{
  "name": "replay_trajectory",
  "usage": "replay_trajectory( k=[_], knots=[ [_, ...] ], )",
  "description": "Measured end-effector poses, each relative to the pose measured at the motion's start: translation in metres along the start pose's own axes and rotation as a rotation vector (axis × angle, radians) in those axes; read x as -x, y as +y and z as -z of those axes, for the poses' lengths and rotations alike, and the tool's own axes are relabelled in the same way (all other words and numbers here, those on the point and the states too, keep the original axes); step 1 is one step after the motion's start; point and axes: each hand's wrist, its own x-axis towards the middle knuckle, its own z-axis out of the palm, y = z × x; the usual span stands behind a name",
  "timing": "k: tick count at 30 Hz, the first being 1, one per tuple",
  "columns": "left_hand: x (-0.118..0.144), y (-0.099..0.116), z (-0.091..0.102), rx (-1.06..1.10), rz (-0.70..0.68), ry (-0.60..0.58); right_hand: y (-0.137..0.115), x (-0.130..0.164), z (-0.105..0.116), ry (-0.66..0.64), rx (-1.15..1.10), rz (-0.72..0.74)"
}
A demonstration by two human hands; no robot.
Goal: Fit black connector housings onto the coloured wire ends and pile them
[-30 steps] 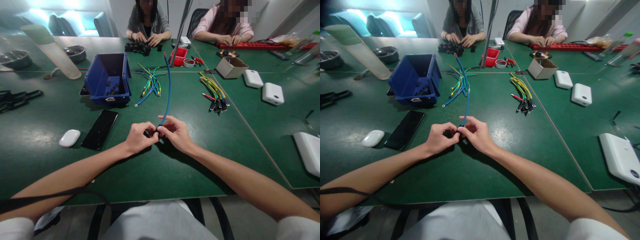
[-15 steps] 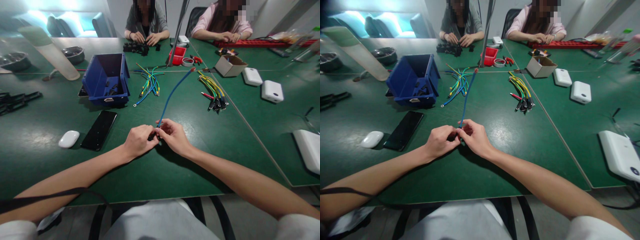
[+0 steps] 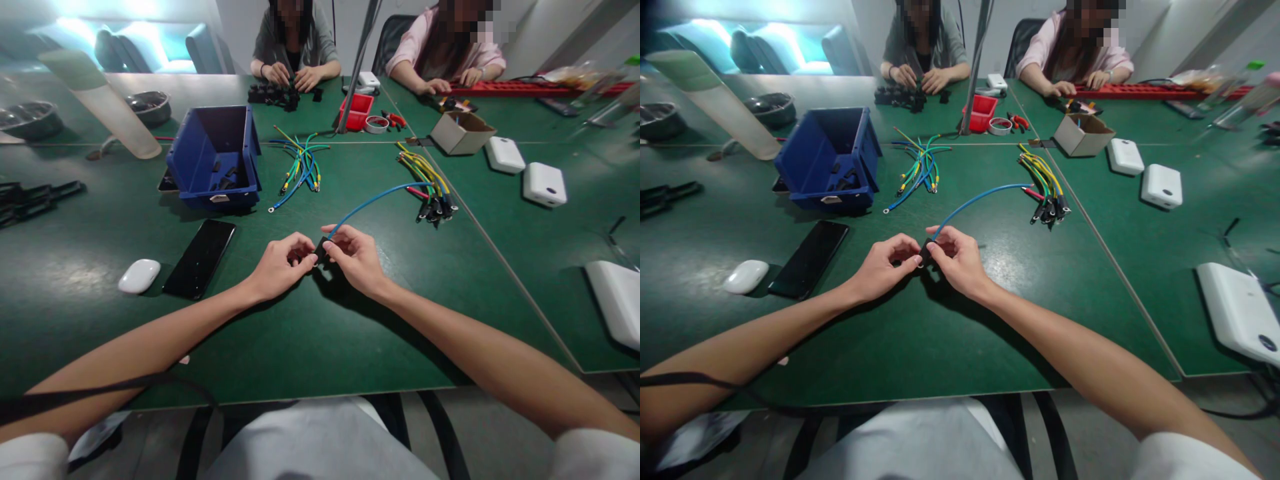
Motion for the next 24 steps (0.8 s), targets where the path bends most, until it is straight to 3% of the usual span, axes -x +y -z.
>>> replay_trajectory(
  k=[7, 14, 20, 24],
  knots=[
    [-0.001, -0.001, 0.000, 0.012, 0.014, -0.023, 0.001, 0.003, -0.001, -0.061, 0.018, 0.032],
    [0.000, -0.006, -0.003, 0.021, 0.021, 0.068, 0.003, 0.003, -0.002, -0.104, 0.047, 0.030],
    [0.003, -0.003, -0.004, -0.179, -0.045, 0.171, 0.004, 0.005, -0.008, -0.053, 0.095, -0.010],
    [0.009, -0.004, -0.006, -0.390, -0.161, 0.226, 0.002, 0.009, -0.016, -0.003, 0.066, -0.070]
  ],
)
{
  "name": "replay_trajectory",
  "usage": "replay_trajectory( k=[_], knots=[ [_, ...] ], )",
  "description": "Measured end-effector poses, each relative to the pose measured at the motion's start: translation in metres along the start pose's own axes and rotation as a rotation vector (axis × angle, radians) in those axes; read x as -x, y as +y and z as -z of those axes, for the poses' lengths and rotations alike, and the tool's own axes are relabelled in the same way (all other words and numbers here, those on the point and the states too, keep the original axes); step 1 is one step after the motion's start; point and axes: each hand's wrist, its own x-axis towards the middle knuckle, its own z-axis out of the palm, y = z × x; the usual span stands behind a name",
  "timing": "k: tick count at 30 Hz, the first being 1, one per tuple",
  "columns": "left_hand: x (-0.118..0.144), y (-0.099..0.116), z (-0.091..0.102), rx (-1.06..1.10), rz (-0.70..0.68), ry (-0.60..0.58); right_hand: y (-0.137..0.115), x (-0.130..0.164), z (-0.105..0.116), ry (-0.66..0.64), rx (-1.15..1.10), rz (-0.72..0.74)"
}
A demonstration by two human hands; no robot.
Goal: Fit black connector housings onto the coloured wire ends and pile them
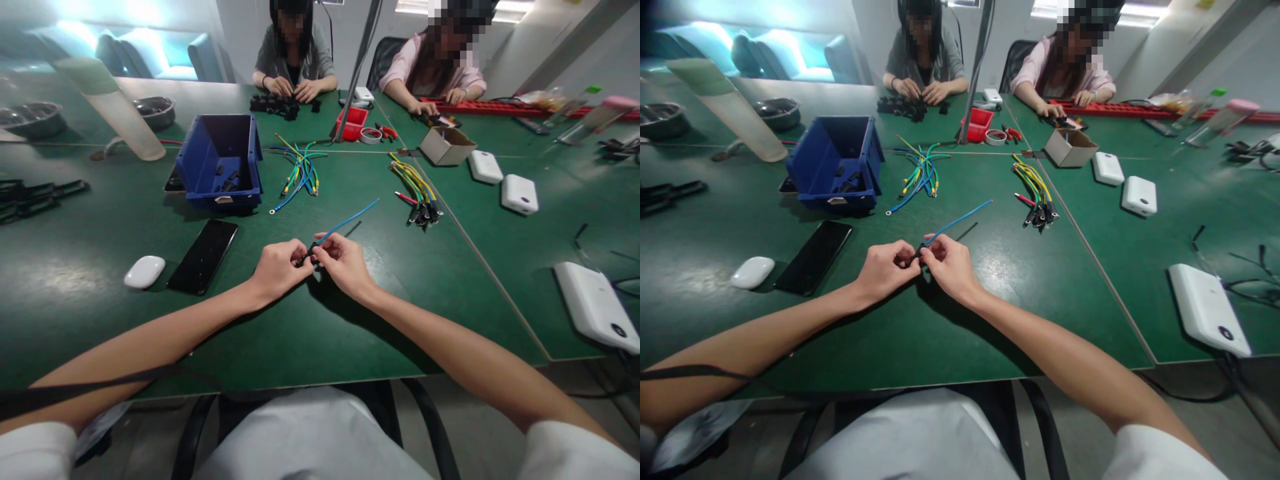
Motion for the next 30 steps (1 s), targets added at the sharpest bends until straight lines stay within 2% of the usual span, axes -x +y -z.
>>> replay_trajectory(
  k=[6, 10, 14, 19, 26, 30],
  knots=[
    [0.011, -0.004, -0.002, -0.339, -0.331, 0.030, -0.005, 0.003, -0.010, 0.112, -0.041, -0.061],
    [0.010, -0.003, -0.001, -0.443, -0.424, 0.003, -0.005, 0.000, -0.010, 0.149, -0.050, -0.081],
    [0.008, -0.002, 0.001, -0.429, -0.434, -0.010, -0.008, -0.004, -0.006, 0.125, -0.036, -0.087],
    [0.006, -0.002, 0.002, -0.377, -0.398, -0.058, -0.015, -0.013, 0.009, 0.175, 0.068, -0.022],
    [0.003, -0.008, 0.000, -0.351, -0.334, -0.070, -0.024, -0.035, 0.053, 0.239, 0.130, 0.059],
    [0.003, -0.010, -0.001, -0.343, -0.326, -0.067, -0.028, -0.044, 0.083, 0.291, 0.261, 0.088]
  ],
)
